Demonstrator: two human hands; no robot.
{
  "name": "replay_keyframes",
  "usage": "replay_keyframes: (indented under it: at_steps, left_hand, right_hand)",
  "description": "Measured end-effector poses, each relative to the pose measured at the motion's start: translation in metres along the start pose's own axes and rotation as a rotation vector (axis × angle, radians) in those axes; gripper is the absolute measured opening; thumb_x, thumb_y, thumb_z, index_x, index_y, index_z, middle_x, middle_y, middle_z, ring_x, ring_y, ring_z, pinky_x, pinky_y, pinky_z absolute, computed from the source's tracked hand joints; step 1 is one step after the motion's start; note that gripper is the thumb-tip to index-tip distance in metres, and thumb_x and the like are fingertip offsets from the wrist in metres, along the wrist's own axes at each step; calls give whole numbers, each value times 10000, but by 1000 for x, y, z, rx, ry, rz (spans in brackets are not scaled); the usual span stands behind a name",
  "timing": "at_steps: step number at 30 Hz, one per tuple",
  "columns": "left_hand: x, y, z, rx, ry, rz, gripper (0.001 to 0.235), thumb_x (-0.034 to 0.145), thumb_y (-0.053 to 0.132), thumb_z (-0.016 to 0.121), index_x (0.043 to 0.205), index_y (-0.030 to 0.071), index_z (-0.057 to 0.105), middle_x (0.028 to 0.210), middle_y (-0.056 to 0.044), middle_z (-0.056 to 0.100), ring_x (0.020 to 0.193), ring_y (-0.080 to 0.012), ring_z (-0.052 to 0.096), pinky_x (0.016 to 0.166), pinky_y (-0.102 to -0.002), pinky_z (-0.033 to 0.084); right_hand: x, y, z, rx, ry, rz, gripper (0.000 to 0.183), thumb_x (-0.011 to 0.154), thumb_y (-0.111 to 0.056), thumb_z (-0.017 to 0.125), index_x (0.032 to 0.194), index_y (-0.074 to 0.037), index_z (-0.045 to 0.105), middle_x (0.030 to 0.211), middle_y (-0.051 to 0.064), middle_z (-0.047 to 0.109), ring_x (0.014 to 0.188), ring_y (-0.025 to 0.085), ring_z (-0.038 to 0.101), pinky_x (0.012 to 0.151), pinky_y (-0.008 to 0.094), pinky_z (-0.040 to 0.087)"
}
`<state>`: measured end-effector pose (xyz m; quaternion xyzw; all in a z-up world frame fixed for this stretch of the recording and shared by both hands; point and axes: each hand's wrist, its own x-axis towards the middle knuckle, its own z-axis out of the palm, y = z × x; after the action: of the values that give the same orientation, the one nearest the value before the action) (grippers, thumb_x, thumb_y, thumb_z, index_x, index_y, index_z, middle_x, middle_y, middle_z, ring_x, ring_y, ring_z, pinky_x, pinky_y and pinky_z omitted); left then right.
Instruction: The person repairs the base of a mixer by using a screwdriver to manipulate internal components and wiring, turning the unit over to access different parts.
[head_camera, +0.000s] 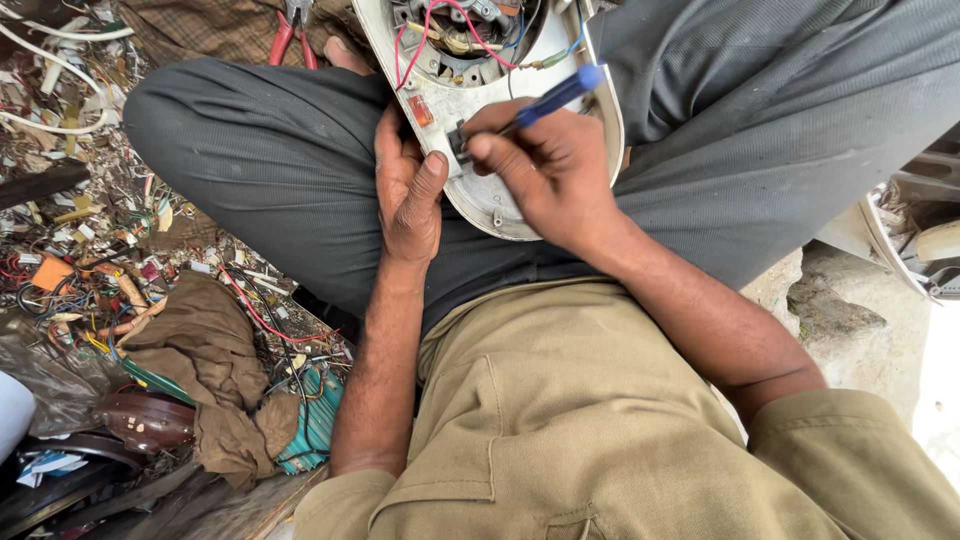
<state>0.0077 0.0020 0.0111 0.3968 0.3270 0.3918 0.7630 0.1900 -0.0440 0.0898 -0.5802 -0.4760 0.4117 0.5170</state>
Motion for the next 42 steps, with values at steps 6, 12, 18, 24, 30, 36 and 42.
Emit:
replay_keyframes:
  at_steps: [6, 12, 18, 24, 30, 36, 42]
  left_hand:
    - [-21, 42, 31, 397, 131, 203, 806, 1072, 394, 697, 1616, -32, 283, 1493, -164, 499, 1312, -218, 552, 1129, -354, 461]
    - [-63, 102, 57, 1125, -204, 420, 614, 942, 419, 833, 1397, 87, 590, 1215, -128, 552, 1024, -235, 599, 874, -364, 533]
    - [-69, 133, 66, 980, 99, 409, 232, 1009, 138, 659, 1226, 59, 677, 1136, -130, 627, 944, -194, 643, 804, -318, 567]
    - [-64, 132, 62, 810, 261, 407, 94, 1115, 49, 653, 1150, -29, 613, 1079, -153, 626, 811, -198, 668, 735, -269, 574]
    - [-64, 140, 61, 910, 216, 391, 122, 1018, -21, 699, 1130, -56, 665, 1112, -188, 631, 852, -236, 699, 727, -293, 611]
    - [-41, 146, 83, 1046, 149, 460, 176, 937, -71, 746, 1095, -2, 709, 1058, -147, 715, 980, -260, 713, 855, -354, 595]
    - [-47, 134, 67, 1091, -77, 387, 258, 871, -73, 744, 1098, 32, 684, 1087, -142, 709, 954, -298, 733, 826, -385, 611]
  right_hand:
    - [-12, -19, -12, -203, 4, -218, 115, 1026, -38, 719, 1138, -17, 704, 992, 125, 718, 860, 234, 727, 747, 329, 564]
    - [-28, -37, -14, -311, -417, -309, 455, 777, -127, 737, 1201, 3, 632, 1050, 159, 622, 955, 374, 618, 810, 466, 520]
    - [-21, -81, -33, -278, -371, -331, 406, 865, -107, 749, 1239, 0, 631, 1119, 128, 635, 1031, 320, 646, 830, 431, 533]
    - [-31, -131, -77, -183, -368, -383, 315, 901, -118, 708, 1181, 6, 635, 1070, 146, 659, 980, 318, 684, 818, 408, 556]
    - [-36, -151, -91, -41, -481, -435, 237, 936, -130, 667, 1124, 12, 639, 1021, 164, 683, 929, 316, 722, 805, 386, 578]
    - [-26, -163, -108, -20, -614, -435, 186, 972, -141, 625, 1067, 19, 643, 971, 182, 707, 878, 315, 759, 792, 364, 601]
    - [-23, -118, -112, 391, -703, -553, 175, 1048, -136, 569, 1019, 30, 613, 1012, 216, 693, 962, 320, 757, 883, 390, 611]
